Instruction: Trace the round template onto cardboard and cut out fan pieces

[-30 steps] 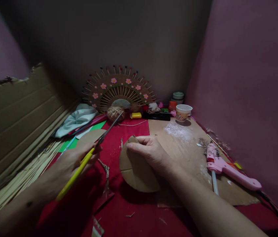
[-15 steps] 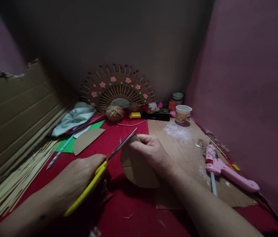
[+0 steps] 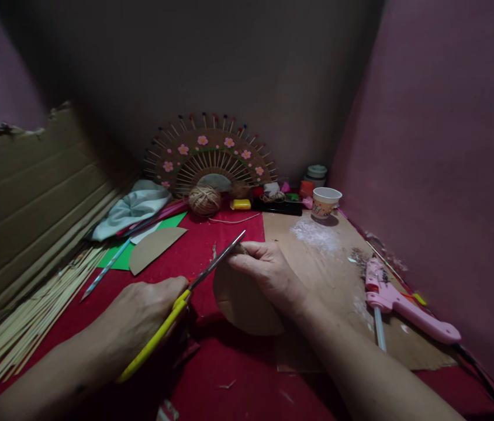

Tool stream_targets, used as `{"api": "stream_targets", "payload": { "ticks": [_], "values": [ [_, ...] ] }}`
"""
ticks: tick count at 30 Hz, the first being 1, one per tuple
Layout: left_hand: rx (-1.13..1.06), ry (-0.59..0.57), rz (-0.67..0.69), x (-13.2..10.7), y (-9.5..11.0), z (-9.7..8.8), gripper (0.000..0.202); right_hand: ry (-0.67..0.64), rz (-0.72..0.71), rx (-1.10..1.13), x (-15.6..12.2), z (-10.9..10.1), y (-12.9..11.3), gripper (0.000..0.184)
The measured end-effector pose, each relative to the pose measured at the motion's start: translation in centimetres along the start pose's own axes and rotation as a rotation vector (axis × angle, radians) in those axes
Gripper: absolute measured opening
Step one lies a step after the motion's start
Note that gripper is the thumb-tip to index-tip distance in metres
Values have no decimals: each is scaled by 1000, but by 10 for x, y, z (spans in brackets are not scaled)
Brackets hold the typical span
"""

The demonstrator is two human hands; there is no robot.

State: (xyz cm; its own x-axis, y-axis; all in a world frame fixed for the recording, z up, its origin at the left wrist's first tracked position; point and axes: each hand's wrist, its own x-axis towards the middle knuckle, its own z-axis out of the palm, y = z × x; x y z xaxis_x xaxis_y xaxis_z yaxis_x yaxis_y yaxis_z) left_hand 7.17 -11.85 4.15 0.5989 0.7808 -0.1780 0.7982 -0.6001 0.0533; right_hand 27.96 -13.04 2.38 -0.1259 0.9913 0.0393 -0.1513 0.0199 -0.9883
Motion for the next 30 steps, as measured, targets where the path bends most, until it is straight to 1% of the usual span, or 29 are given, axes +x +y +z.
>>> {"api": "stream_targets", "payload": {
  "ticks": [3,6,9,14,16,20,24,27,30],
  "values": [
    [11,-4,17,1,-1,1,26,-12,7,15,0,0,0,14],
    [-11,-4,22,2,-2,3,19,21,28,30,-1,0,-1,14],
    [-30,15,24,3,-7,5,21,45,45,-5,-1,0,0,18],
    [-227,94,14,2,-17,4,22,27,44,-36,0,-2,0,20],
    [-273,103,19,2,-19,0,23,35,52,-32,0,-3,0,20],
    [-218,53,-4,2,-14,-4,21,24,78,-18,0,-2,-2,18],
    [-136,32,-14,1,-3,-2,18,14,56,-31,0,-2,-1,17],
    [-98,7,-42,0,2,0,19,-2,41,-38,1,-2,1,16],
    [-65,-4,-48,1,2,1,24,-41,16,-27,2,-2,3,14]
  ]
}}
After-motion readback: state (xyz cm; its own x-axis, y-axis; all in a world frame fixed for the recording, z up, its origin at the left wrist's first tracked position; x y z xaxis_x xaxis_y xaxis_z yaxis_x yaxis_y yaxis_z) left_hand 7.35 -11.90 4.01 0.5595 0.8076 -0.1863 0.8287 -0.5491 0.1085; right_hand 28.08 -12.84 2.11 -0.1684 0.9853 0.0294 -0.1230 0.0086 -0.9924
